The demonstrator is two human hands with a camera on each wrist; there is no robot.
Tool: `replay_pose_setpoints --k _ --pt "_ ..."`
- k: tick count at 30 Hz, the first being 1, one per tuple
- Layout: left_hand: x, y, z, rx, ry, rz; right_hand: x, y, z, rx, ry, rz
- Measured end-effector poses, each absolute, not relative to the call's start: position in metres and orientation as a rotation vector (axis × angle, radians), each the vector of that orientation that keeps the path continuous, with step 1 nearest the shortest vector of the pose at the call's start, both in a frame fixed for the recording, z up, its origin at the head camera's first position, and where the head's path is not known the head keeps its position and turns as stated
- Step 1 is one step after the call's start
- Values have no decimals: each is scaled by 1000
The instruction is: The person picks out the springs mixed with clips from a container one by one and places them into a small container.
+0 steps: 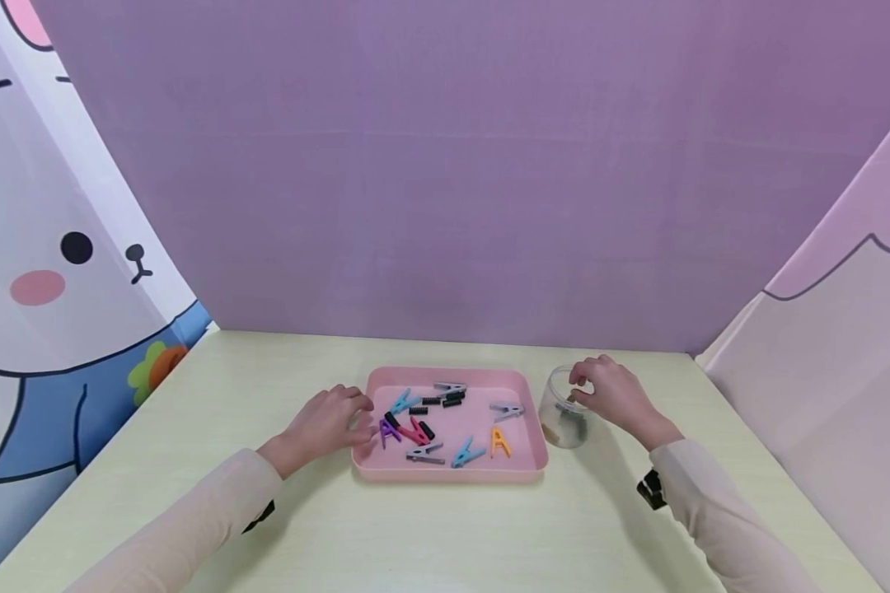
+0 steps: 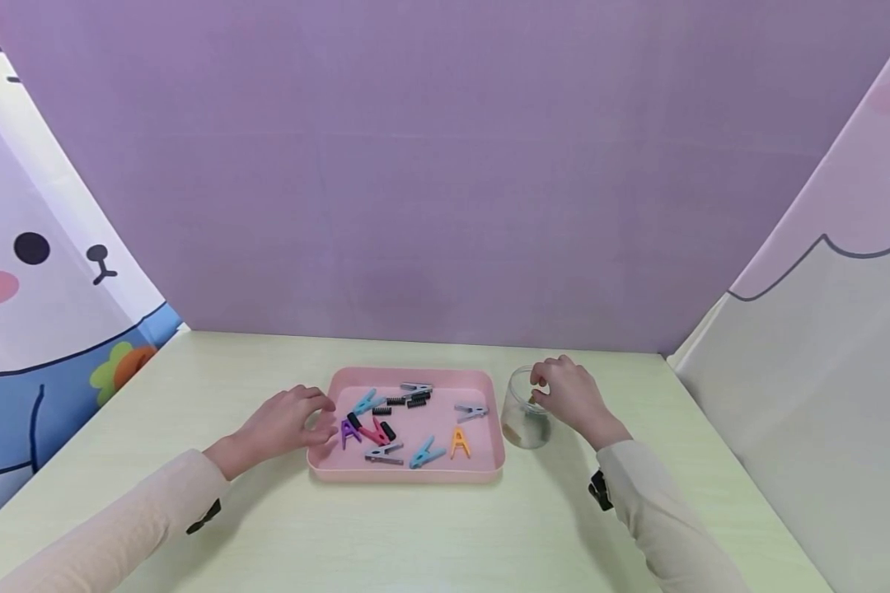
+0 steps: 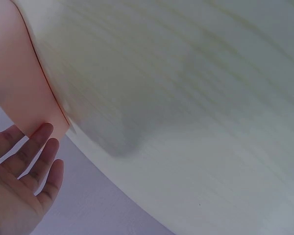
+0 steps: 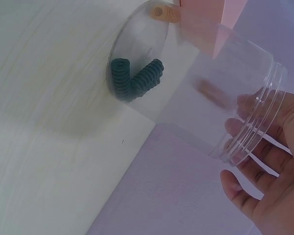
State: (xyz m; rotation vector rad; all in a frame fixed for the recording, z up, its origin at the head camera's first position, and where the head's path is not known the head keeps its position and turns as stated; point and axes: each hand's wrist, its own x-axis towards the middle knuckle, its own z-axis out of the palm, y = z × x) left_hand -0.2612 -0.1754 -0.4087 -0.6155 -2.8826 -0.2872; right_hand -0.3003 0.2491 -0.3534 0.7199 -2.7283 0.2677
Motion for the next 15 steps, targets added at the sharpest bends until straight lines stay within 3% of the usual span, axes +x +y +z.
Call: replay_pose_setpoints --k 15 --pt "-259 -175 -407 -626 -2869 -282 -300 250 -354 719 -2729 264"
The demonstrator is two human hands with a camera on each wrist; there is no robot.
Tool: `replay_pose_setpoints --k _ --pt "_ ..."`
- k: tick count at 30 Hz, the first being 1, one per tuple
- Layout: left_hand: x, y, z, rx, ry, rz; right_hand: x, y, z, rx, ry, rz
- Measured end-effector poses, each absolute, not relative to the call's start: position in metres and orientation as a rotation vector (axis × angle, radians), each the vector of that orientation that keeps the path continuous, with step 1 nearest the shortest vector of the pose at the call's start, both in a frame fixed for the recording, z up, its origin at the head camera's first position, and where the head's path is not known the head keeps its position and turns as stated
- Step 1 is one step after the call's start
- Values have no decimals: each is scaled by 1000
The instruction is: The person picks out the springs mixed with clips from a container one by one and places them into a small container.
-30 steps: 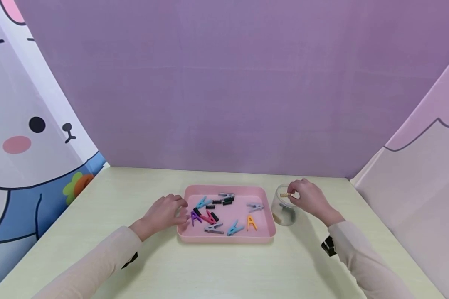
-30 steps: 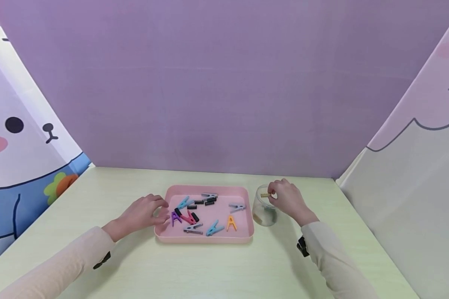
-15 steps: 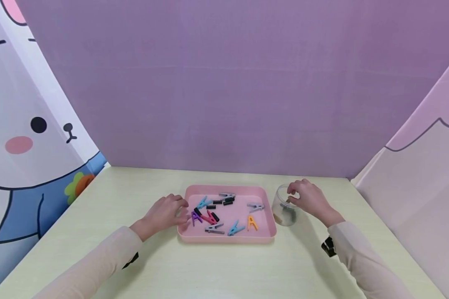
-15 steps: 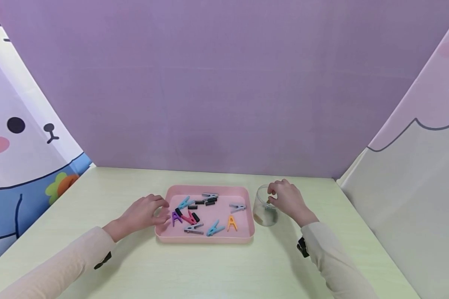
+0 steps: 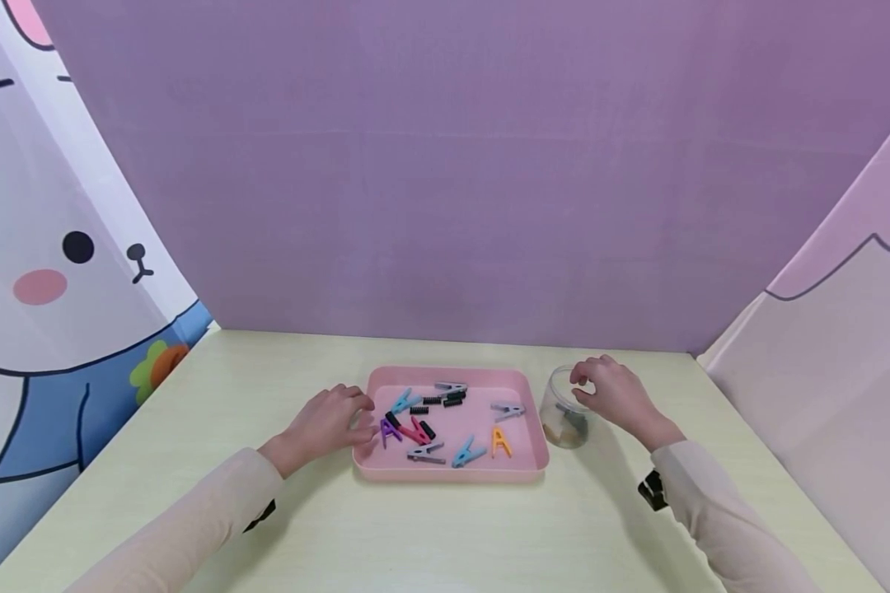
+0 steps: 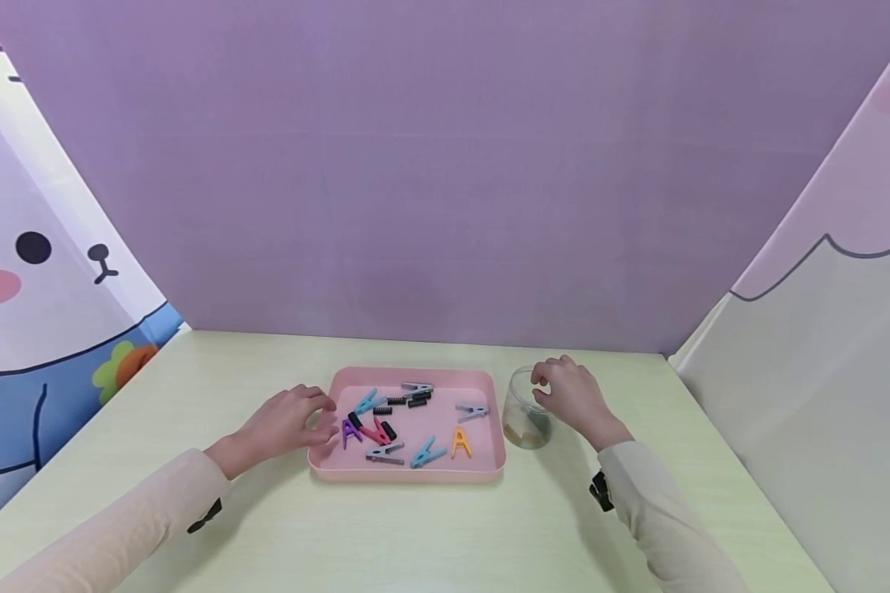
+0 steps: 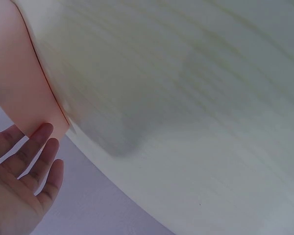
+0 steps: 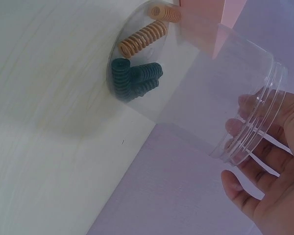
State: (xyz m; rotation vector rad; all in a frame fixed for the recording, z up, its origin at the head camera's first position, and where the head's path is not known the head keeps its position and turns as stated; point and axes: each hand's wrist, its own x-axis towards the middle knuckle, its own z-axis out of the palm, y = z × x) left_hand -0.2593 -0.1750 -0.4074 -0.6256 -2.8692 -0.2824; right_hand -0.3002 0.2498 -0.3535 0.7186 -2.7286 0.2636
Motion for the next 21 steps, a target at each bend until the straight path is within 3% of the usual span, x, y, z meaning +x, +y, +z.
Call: replay_pose_setpoints --k 21 --pt "-260 -175 -408 -619 -2871 -284 -297 230 -336 809 -2601 255"
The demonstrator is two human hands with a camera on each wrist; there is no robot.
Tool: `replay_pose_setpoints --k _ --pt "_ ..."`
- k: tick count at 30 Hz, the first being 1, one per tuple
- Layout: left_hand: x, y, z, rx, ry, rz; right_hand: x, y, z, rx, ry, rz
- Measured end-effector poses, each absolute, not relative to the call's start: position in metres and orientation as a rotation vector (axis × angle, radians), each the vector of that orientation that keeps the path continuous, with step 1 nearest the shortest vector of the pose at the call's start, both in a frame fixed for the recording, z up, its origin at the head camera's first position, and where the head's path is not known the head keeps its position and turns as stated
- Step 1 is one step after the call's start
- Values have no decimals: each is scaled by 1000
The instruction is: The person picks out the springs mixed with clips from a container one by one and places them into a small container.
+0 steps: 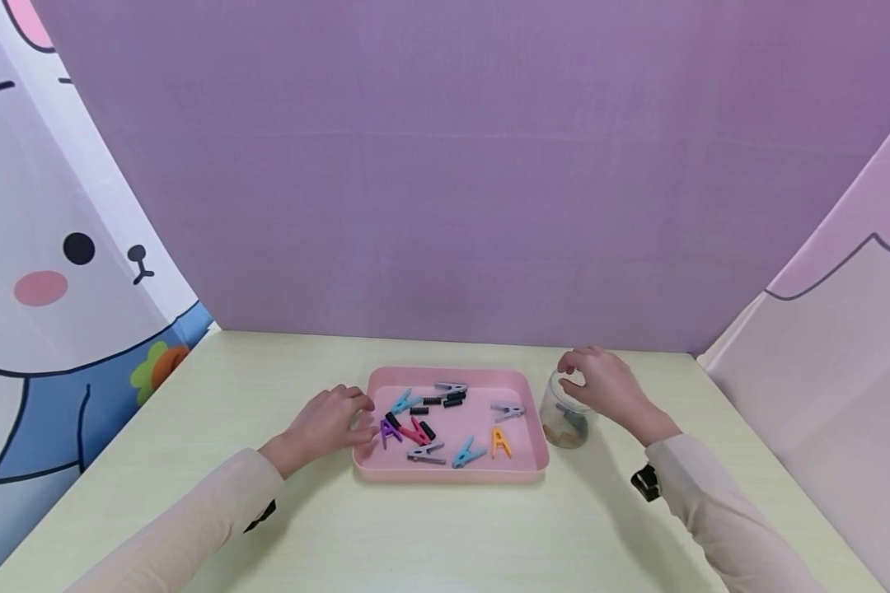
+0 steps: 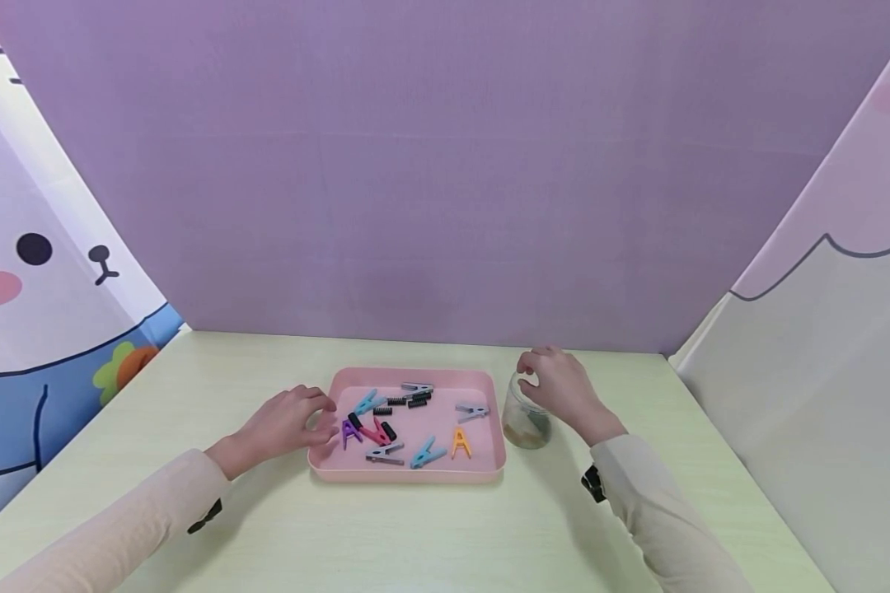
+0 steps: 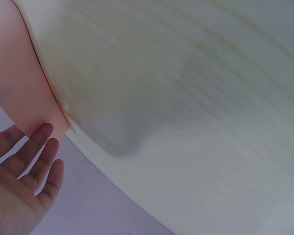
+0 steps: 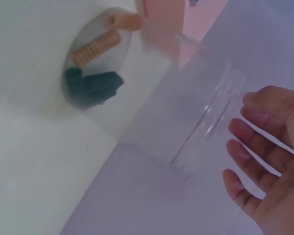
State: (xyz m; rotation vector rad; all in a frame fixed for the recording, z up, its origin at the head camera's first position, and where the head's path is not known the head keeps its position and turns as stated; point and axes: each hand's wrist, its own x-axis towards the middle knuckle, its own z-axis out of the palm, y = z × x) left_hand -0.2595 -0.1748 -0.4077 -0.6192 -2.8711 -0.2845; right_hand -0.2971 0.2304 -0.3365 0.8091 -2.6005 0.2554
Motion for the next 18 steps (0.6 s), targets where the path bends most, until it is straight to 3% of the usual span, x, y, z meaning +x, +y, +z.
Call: replay_pose_setpoints --k 18 --pt "-260 -174 -407 -597 -2904 -285 -283 178 -348 986 -2664 165"
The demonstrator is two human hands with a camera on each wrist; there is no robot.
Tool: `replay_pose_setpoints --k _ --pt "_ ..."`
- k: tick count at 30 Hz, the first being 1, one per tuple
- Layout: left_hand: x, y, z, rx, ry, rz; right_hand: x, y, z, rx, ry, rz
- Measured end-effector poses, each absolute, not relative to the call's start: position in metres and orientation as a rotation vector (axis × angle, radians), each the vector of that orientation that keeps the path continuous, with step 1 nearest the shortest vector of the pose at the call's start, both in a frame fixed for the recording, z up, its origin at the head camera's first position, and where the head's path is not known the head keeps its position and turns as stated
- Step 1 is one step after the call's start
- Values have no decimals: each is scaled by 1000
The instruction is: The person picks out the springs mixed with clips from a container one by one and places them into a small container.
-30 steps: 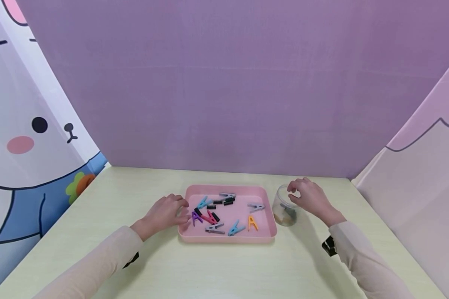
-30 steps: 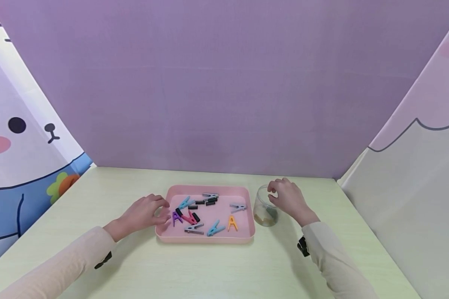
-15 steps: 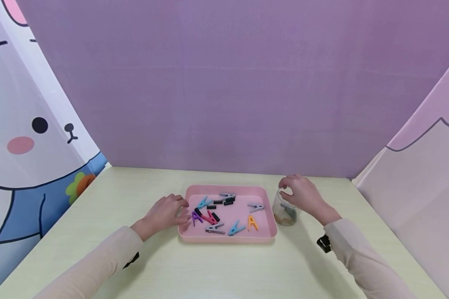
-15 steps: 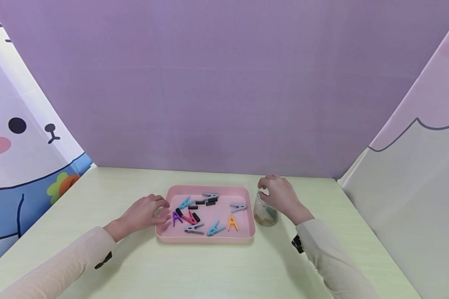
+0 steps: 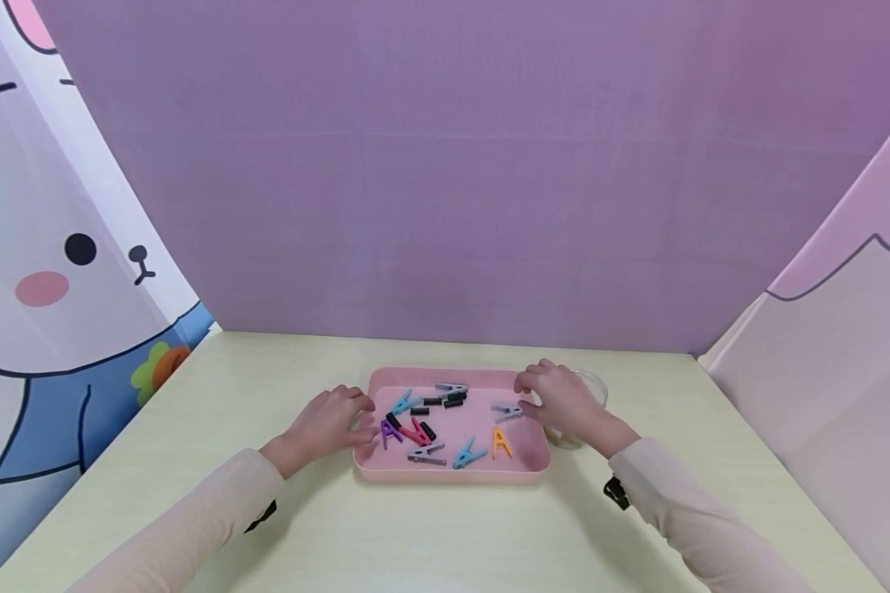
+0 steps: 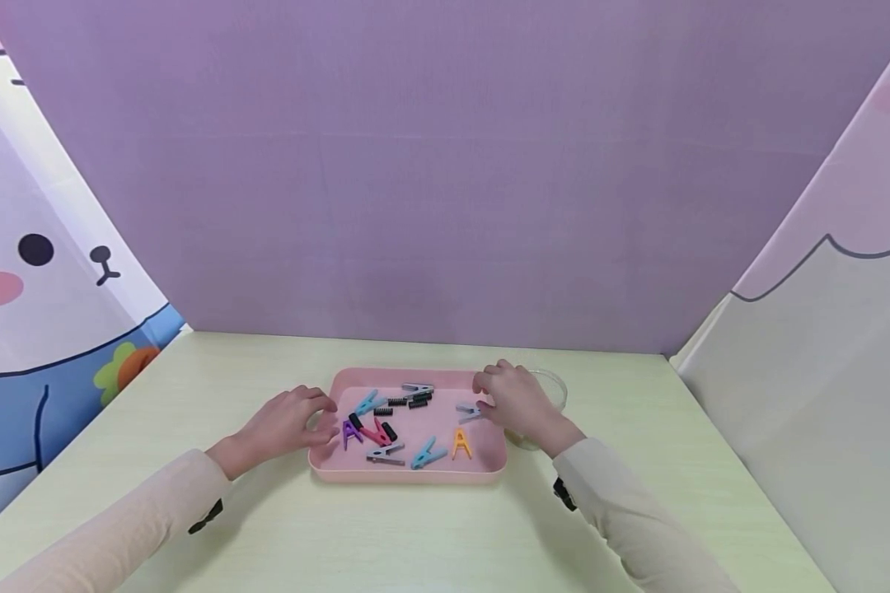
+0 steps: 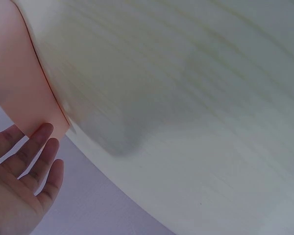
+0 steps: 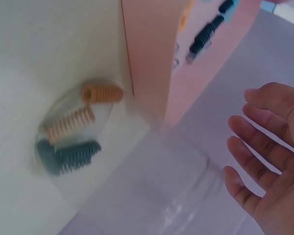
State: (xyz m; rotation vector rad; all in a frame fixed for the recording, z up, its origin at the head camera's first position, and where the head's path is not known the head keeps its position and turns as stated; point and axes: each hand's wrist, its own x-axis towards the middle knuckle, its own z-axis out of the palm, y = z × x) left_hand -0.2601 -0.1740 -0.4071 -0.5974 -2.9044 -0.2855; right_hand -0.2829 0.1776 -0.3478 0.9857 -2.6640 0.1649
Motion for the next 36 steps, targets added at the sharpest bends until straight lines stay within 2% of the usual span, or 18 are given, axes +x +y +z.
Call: replay_pose_setpoints --k 17,36 --pt "-260 -174 -409 -609 -2895 -291 -286 131 -371 1214 -2699 97" --pt "-261 -175 -409 -603 -2900 -299 -292 86 -373 1388 -2818 24"
